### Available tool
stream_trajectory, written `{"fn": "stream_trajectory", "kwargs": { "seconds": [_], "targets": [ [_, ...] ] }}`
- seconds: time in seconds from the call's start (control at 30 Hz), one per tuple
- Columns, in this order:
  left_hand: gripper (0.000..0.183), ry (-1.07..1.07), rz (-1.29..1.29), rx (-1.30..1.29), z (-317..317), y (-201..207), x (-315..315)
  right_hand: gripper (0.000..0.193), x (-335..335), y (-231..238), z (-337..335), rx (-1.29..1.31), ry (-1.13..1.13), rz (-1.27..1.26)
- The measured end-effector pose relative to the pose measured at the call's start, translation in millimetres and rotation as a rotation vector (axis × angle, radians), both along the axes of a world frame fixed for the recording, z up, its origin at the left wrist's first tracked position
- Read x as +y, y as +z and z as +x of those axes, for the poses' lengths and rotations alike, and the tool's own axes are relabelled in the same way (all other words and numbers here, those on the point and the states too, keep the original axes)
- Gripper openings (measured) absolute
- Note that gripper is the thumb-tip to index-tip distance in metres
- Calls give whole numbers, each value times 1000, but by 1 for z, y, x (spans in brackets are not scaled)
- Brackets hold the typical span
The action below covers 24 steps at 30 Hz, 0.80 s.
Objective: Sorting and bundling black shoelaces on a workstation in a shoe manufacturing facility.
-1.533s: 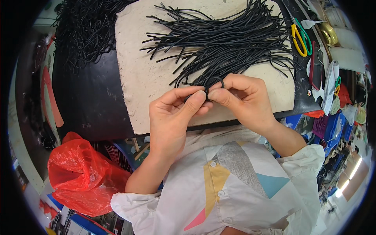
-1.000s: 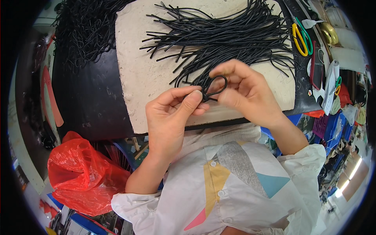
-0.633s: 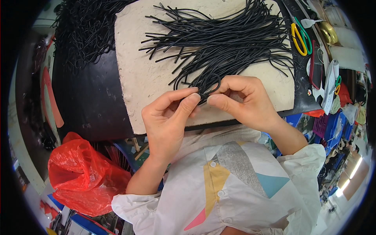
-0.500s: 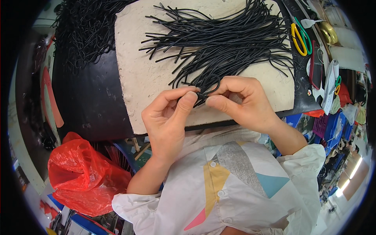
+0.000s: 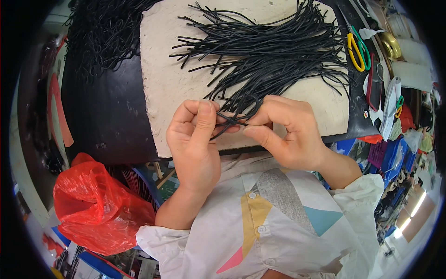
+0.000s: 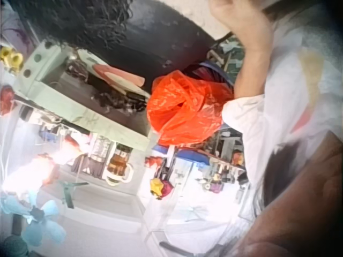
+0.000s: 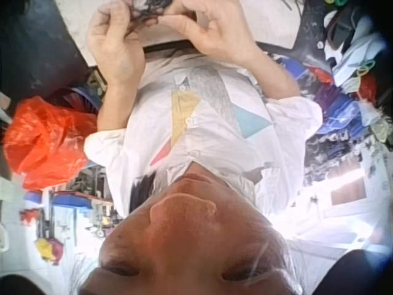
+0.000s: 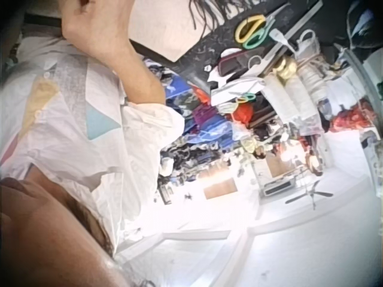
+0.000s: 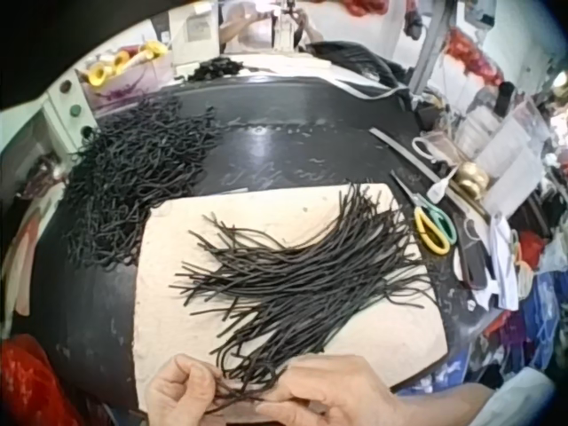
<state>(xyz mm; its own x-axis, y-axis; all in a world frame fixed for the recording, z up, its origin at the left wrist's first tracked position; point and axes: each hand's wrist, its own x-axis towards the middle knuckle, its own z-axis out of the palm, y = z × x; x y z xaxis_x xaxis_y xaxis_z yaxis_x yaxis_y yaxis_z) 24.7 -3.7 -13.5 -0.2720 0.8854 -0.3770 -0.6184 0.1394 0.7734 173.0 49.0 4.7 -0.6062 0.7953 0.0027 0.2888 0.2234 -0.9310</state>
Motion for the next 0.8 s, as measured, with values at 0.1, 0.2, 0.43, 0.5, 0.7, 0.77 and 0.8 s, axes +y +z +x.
{"fn": "stream_trajectory", "kwargs": {
  "seconds": [0.1, 0.2, 0.43, 0.5, 0.7, 0.77, 0.8],
  "targets": [
    [15, -5, -15, 62, -2, -3, -1, 8, -3, -4, 5, -58, 18, 30],
    [15, -2, 15, 205, 0, -5, 1, 14, 2, -19, 11, 184, -92, -241],
    [21, -264, -78, 89, -8, 10, 5, 14, 17, -3, 15, 191, -91, -544],
    [25, -350, -95, 172, -14, 7, 3, 13, 17, -4, 16, 249, -142, -679],
    [21, -292, -184, -13, -10, 12, 4, 11, 11, -11, 9, 347, -229, -738],
    [23, -346, -223, -109, -17, 14, 7, 11, 12, -15, 13, 317, -218, -732],
    [27, -369, -210, -84, -18, 12, 8, 11, 12, -15, 15, 298, -208, -743]
  ]
}}
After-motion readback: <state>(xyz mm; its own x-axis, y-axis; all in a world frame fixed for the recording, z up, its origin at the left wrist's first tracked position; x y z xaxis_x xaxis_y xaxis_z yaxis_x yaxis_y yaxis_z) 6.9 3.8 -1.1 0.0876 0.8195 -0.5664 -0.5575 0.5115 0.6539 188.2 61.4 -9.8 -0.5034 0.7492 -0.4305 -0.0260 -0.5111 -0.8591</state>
